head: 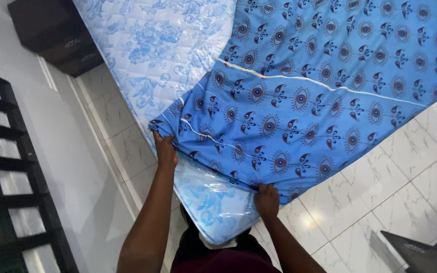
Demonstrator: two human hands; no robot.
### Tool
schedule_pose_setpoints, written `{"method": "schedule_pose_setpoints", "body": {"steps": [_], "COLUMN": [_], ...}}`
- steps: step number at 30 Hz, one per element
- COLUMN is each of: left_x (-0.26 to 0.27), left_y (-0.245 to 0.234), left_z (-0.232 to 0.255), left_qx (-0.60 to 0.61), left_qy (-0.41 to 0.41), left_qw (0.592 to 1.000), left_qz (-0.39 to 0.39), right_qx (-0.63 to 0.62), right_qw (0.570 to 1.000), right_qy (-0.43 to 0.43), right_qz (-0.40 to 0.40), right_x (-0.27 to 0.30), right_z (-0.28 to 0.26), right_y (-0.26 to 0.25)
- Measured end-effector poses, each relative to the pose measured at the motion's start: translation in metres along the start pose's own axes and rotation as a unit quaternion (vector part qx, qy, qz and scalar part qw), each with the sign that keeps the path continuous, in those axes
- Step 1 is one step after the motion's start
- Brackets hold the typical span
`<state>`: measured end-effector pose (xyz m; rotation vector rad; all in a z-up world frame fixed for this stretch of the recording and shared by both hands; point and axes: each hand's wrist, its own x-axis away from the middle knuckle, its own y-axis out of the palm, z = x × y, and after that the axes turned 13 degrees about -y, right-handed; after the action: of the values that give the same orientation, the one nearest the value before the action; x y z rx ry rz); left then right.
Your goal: The person takes a blue patterned bed sheet out of a drawer, unfolds it, and spreads it across a mattress, tucking in the edges and smoothing the surface.
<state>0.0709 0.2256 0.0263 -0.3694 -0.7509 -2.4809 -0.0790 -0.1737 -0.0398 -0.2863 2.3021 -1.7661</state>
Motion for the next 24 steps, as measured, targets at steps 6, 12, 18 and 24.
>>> {"method": "schedule_pose_setpoints", "body": {"steps": [6, 12, 18, 24], "left_x": [-0.052, -0.076, -0.083, -0.047], "left_y": [-0.052, -0.094, -0.103, -0.099], "left_z": [-0.039, -0.047, -0.028, -0.042], "left_qx": [-0.012, 0.062, -0.109, -0.51], "left_qy": [-0.093, -0.23, -0.307, -0.095], "left_qw": [0.996, 0.971, 0.945, 0.833], "left_qz": [-0.001, -0.005, 0.034, 0.193], "right_qx": [0.039, 0.054, -0.06, -0.133], "right_qw": [0.992, 0.982, 0.959, 0.95], "right_qy": [0.058, 0.159, 0.278, 0.276], "right_qz": [0.102, 0.092, 0.007, -0.061], "right_x": [-0.022, -0.027, -0.02, -0.008], "right_z": [-0.031, -0.085, -0.119, -0.137], "right_y": [0.016, 0.022, 0.011, 0.008]}}
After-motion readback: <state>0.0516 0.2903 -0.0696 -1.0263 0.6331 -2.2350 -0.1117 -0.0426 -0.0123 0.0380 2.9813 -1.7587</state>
